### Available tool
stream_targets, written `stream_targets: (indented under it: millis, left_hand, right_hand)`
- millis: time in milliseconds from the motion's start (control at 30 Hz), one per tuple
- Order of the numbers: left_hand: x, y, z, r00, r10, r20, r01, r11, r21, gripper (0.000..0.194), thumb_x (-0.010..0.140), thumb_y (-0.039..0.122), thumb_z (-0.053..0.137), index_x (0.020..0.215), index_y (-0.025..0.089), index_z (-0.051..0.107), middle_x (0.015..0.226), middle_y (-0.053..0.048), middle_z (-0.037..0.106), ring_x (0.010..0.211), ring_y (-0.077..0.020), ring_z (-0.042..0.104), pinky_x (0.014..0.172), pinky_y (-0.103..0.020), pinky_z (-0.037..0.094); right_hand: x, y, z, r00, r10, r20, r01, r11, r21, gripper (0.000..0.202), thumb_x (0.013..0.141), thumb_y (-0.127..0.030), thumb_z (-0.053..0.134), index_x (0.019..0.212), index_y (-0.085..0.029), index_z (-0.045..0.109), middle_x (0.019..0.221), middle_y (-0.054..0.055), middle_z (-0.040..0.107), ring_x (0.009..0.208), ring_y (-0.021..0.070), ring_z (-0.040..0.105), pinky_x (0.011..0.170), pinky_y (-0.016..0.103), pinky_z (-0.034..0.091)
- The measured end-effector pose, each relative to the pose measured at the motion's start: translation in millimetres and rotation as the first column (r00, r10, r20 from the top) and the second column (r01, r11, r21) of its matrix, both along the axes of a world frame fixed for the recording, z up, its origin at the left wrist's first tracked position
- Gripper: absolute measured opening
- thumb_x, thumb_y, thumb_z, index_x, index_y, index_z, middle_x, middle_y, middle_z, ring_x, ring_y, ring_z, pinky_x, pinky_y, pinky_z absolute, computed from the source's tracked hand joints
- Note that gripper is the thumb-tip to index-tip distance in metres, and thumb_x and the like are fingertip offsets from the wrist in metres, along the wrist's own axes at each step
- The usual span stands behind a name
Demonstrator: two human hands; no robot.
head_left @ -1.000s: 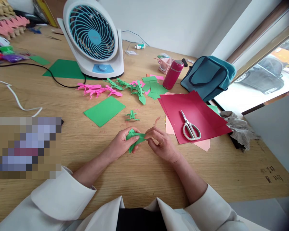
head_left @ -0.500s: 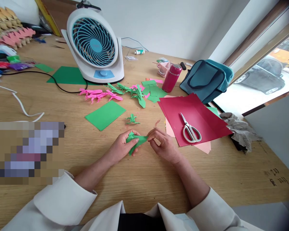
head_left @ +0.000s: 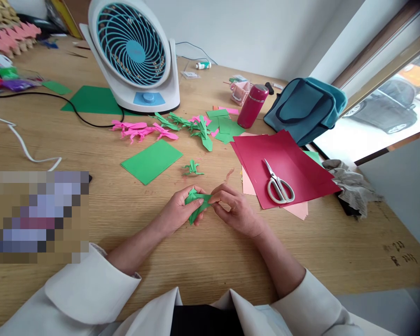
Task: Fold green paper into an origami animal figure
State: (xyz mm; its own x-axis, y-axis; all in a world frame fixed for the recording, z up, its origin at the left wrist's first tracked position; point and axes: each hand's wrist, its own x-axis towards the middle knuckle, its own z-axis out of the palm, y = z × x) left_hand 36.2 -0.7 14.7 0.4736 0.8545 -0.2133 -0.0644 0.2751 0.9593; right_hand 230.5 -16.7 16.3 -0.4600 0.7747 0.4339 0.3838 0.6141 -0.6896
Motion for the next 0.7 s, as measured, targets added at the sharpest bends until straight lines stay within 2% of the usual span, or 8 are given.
stream_targets:
  millis: [233, 333, 433, 500, 600, 700]
  left_hand:
    - [-0.4, -0.2, 1.0, 1.0, -0.023, -0.004, 0.023, 1.0, 0.007, 0.018, 0.081, 0.027, 0.063, 0.095, 0.018, 0.055, 0.063, 0.003, 0.056, 0.053, -0.0115, 0.055, 0.041, -0.02, 0.047]
    - [-1.5, 0.3, 0.7, 0.998, -0.05, -0.036, 0.051, 0.998, 0.041, 0.018, 0.083, 0.03, 0.06, 0.097, 0.019, 0.055, 0.06, 0.004, 0.055, 0.051, -0.0117, 0.054, 0.041, -0.02, 0.046]
    - [-2.1, -0.2, 0.4, 0.99, -0.087, -0.111, 0.097, 0.992, 0.082, 0.031, 0.081, 0.034, 0.067, 0.104, 0.02, 0.053, 0.063, 0.006, 0.055, 0.046, -0.0101, 0.05, 0.042, -0.021, 0.044]
    - [-2.1, -0.9, 1.1, 0.977, -0.056, -0.204, 0.087, 0.985, 0.147, 0.046, 0.073, 0.034, 0.076, 0.111, 0.022, 0.053, 0.08, 0.002, 0.062, 0.05, -0.0098, 0.052, 0.045, -0.022, 0.045]
    - [-1.9, -2.2, 2.4, 0.937, 0.094, -0.336, 0.035, 0.933, 0.358, 0.057, 0.062, 0.027, 0.085, 0.112, 0.023, 0.057, 0.108, -0.004, 0.064, 0.079, -0.0171, 0.064, 0.066, -0.027, 0.052]
    - [-2.1, -3.2, 1.3, 0.898, 0.214, -0.384, 0.024, 0.848, 0.529, 0.054, 0.064, 0.021, 0.083, 0.111, 0.023, 0.058, 0.107, -0.003, 0.065, 0.099, -0.0227, 0.064, 0.088, -0.032, 0.048]
  right_hand:
    - [4.6, 2.1, -2.8, 0.999, -0.035, 0.002, 0.035, 0.999, 0.006, 0.01, 0.093, -0.014, 0.053, 0.091, -0.022, 0.059, 0.091, 0.006, 0.063, 0.083, 0.0168, 0.063, 0.075, 0.032, 0.053]
    - [7.4, 3.1, -1.0, 0.999, -0.049, 0.012, 0.048, 0.999, 0.016, 0.01, 0.094, -0.015, 0.053, 0.09, -0.022, 0.058, 0.089, 0.005, 0.063, 0.081, 0.0162, 0.062, 0.073, 0.031, 0.053]
    - [9.1, 3.6, 1.6, 0.999, -0.048, 0.017, 0.048, 0.999, 0.02, 0.01, 0.094, -0.015, 0.053, 0.089, -0.022, 0.058, 0.088, 0.005, 0.062, 0.081, 0.016, 0.062, 0.072, 0.031, 0.052]
    - [9.4, 3.5, 3.2, 0.999, -0.049, 0.024, 0.049, 0.999, 0.014, 0.01, 0.093, -0.015, 0.053, 0.09, -0.021, 0.059, 0.088, 0.005, 0.063, 0.079, 0.0159, 0.062, 0.072, 0.031, 0.052]
    - [9.0, 3.2, 5.2, 0.998, -0.045, 0.036, 0.044, 0.999, 0.021, 0.01, 0.094, -0.015, 0.052, 0.09, -0.021, 0.059, 0.088, 0.005, 0.062, 0.078, 0.0158, 0.061, 0.07, 0.031, 0.052]
    - [8.5, 2.9, 5.9, 0.998, -0.045, 0.051, 0.043, 0.998, 0.04, 0.011, 0.094, -0.014, 0.052, 0.09, -0.021, 0.059, 0.088, 0.005, 0.063, 0.079, 0.0162, 0.061, 0.072, 0.031, 0.052]
